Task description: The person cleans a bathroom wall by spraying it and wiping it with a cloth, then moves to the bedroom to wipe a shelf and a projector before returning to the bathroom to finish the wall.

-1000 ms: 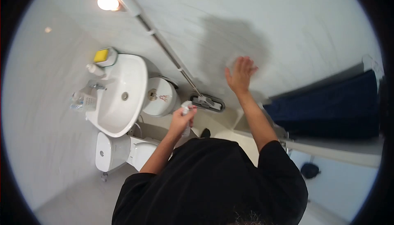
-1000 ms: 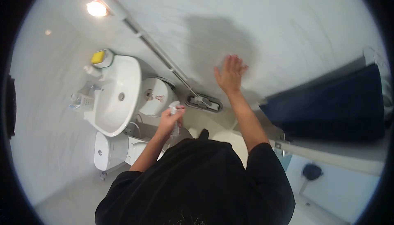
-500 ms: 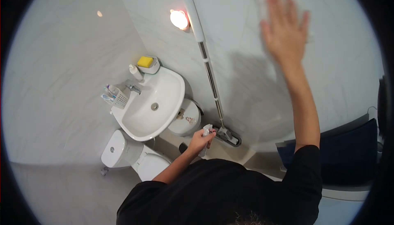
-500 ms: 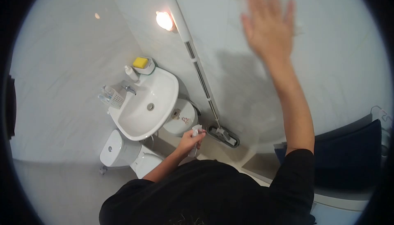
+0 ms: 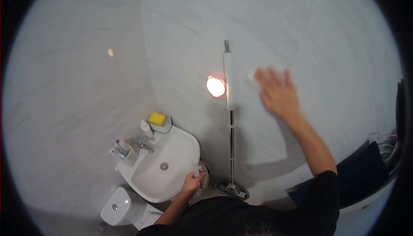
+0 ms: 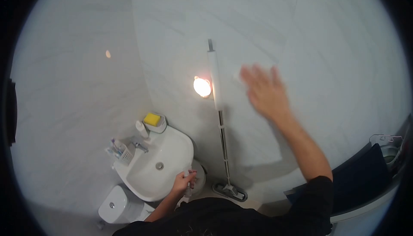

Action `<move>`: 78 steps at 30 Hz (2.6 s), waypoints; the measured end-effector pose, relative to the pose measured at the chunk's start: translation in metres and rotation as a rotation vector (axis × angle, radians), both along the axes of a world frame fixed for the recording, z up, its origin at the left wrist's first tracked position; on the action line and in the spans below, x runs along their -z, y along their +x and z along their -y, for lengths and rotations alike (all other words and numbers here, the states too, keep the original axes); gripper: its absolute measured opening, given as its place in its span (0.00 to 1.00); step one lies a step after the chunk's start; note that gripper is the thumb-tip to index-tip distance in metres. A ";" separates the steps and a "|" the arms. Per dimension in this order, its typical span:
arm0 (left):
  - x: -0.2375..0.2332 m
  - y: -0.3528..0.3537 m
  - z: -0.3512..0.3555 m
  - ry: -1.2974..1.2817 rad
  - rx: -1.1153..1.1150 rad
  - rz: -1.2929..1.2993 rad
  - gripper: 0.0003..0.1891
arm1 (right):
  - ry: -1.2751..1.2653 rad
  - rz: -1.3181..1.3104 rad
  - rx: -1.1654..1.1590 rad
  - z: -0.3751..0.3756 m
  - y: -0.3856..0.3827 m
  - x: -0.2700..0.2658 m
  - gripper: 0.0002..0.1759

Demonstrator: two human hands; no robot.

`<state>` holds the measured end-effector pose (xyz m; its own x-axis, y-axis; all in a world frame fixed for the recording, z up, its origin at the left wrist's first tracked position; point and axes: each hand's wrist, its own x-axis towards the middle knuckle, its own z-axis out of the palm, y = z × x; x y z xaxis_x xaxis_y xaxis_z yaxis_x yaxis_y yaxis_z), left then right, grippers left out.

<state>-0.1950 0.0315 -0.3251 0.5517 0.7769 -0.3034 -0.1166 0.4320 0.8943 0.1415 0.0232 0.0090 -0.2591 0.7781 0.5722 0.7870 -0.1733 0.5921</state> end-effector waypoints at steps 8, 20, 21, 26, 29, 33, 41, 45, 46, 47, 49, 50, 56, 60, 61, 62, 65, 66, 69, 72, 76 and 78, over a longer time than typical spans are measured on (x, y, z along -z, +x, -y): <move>-0.041 -0.053 -0.086 0.073 -0.063 0.087 0.15 | 0.735 0.189 0.053 -0.075 -0.007 -0.224 0.35; -0.033 -0.114 -0.119 -0.008 -0.077 0.114 0.15 | 0.074 0.229 -0.121 -0.165 -0.100 -0.181 0.36; -0.033 -0.120 -0.122 -0.006 -0.101 0.130 0.15 | 0.219 0.224 -0.027 -0.157 -0.091 -0.189 0.36; -0.035 -0.149 -0.131 0.004 -0.195 0.196 0.14 | 1.045 0.098 0.294 -0.062 0.008 -0.217 0.38; -0.048 -0.167 -0.139 0.001 -0.260 0.213 0.15 | 1.166 0.078 0.392 -0.048 0.029 -0.225 0.41; -0.057 -0.177 -0.141 -0.003 -0.239 0.204 0.16 | 1.151 0.107 0.262 -0.091 0.010 -0.244 0.46; -0.060 -0.163 -0.135 -0.021 -0.270 0.243 0.16 | 0.948 0.180 0.160 -0.251 -0.104 -0.284 0.50; -0.054 -0.163 -0.126 -0.029 -0.247 0.225 0.17 | 0.898 0.203 -0.017 -0.310 -0.143 -0.288 0.40; -0.053 -0.163 -0.126 -0.036 -0.256 0.222 0.17 | 0.890 0.197 -0.025 -0.319 -0.160 -0.286 0.40; -0.053 -0.164 -0.125 -0.044 -0.260 0.211 0.16 | 0.826 0.212 0.067 -0.327 -0.176 -0.284 0.42; -0.054 -0.167 -0.125 -0.063 -0.270 0.186 0.15 | 0.745 0.217 0.157 -0.348 -0.198 -0.277 0.44; -0.057 -0.168 -0.124 -0.080 -0.298 0.199 0.15 | 0.673 0.197 0.187 -0.363 -0.206 -0.272 0.43; -0.058 -0.176 -0.120 -0.077 -0.374 0.216 0.14 | 0.426 0.245 -0.055 -0.395 -0.219 -0.202 0.38; -0.056 -0.179 -0.115 -0.038 -0.388 0.175 0.13 | 0.360 0.374 -0.203 -0.419 -0.211 -0.145 0.29; -0.057 -0.180 -0.114 -0.038 -0.394 0.162 0.13 | 0.362 0.272 -0.344 -0.426 -0.213 -0.122 0.28; -0.057 -0.182 -0.113 -0.039 -0.385 0.177 0.13 | 0.362 0.265 -0.347 -0.429 -0.219 -0.102 0.28; -0.060 -0.183 -0.109 -0.026 -0.377 0.184 0.14 | 0.185 0.177 -0.327 -0.433 -0.227 -0.033 0.29; -0.061 -0.183 -0.107 -0.009 -0.373 0.186 0.14 | 0.150 0.131 -0.318 -0.435 -0.229 -0.005 0.30; -0.070 -0.184 -0.101 0.010 -0.373 0.182 0.14 | 0.022 -0.017 -0.271 -0.419 -0.235 0.071 0.32; -0.070 -0.187 -0.094 0.000 -0.382 0.210 0.14 | -0.186 -0.265 -0.268 -0.407 -0.232 0.169 0.33; -0.069 -0.195 -0.088 0.036 -0.389 0.182 0.14 | -0.355 -0.063 -0.215 -0.374 -0.235 0.261 0.27; -0.074 -0.196 -0.090 0.045 -0.399 0.170 0.14 | -0.483 -0.402 -0.162 -0.348 -0.253 0.271 0.21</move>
